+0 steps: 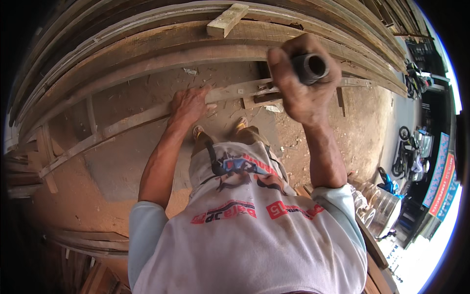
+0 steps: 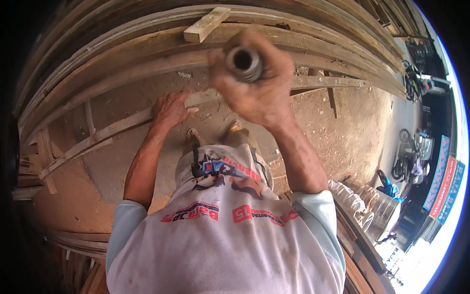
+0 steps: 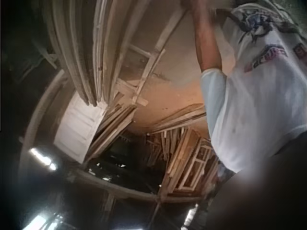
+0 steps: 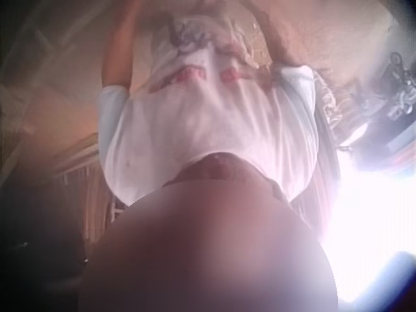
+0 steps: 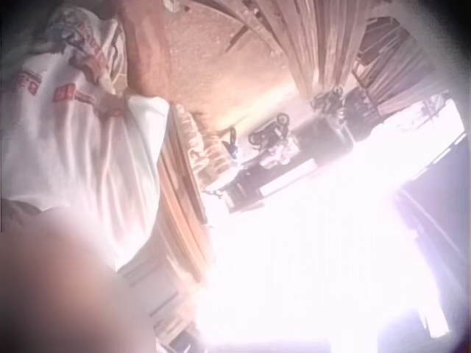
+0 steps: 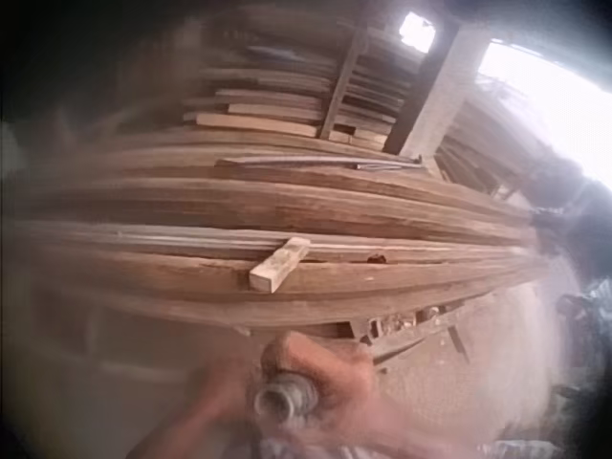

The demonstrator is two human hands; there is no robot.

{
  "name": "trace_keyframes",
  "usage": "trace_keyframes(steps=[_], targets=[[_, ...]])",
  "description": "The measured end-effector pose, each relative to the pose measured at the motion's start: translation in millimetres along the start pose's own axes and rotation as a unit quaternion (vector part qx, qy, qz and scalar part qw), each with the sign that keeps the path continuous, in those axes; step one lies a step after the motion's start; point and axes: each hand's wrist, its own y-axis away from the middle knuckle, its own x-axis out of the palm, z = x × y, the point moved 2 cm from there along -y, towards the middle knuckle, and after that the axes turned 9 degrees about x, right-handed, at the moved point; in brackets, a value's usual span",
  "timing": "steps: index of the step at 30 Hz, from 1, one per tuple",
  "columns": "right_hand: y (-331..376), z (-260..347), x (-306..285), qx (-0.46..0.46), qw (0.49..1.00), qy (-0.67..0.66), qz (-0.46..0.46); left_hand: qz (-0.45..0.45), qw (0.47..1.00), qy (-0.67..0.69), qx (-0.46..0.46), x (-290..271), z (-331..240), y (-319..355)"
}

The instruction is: The person uses a hammer and pliers to remove nails and separate wooden planks from a large curved wooden frame. They repeatedly strike nails with the hammer, pull them out with pliers, and detach sections of the frame, placing the removed pieces aside.

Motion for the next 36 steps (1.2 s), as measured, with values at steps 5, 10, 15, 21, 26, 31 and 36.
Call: trace_keyframes(steps=[5, 10, 15, 21, 26, 31, 36], targets=[[63.1, -42.8, 32.7, -0.005, 0.97, -0.242, 0.016, 0.197, 0.973, -0.082, -0.086, -58.6, 14.0, 99.8], [63.4, -20.3, 63.0, -0.038, 0.994, -0.105, -0.003, 0.184, 0.973, -0.1, -0.097, -45.1, 24.7, 92.8], [53.7, -25.7, 34.8, -0.009, 0.976, -0.215, 0.012, 0.151, 0.982, -0.073, -0.084, -47.6, 17.4, 98.2], [52.8, -33.2, 20.7, -0.026, 0.976, -0.217, 0.018, 0.168, 0.979, -0.078, -0.082, -25.8, 16.2, 89.0], [65.7, -17.0, 43.0, -0.072, 0.997, -0.037, -0.009, 0.1, 0.988, -0.073, -0.097, -40.8, 27.2, 97.8], [50.2, -32.8, 17.5, -0.026, 0.989, -0.143, -0.004, 0.17, 0.971, -0.148, -0.074, -38.7, 19.2, 87.6], [75.8, -0.5, 104.2, -0.169, 0.978, 0.054, 0.107, 0.199, 0.963, -0.153, -0.103, -41.4, 3.6, 74.6]])
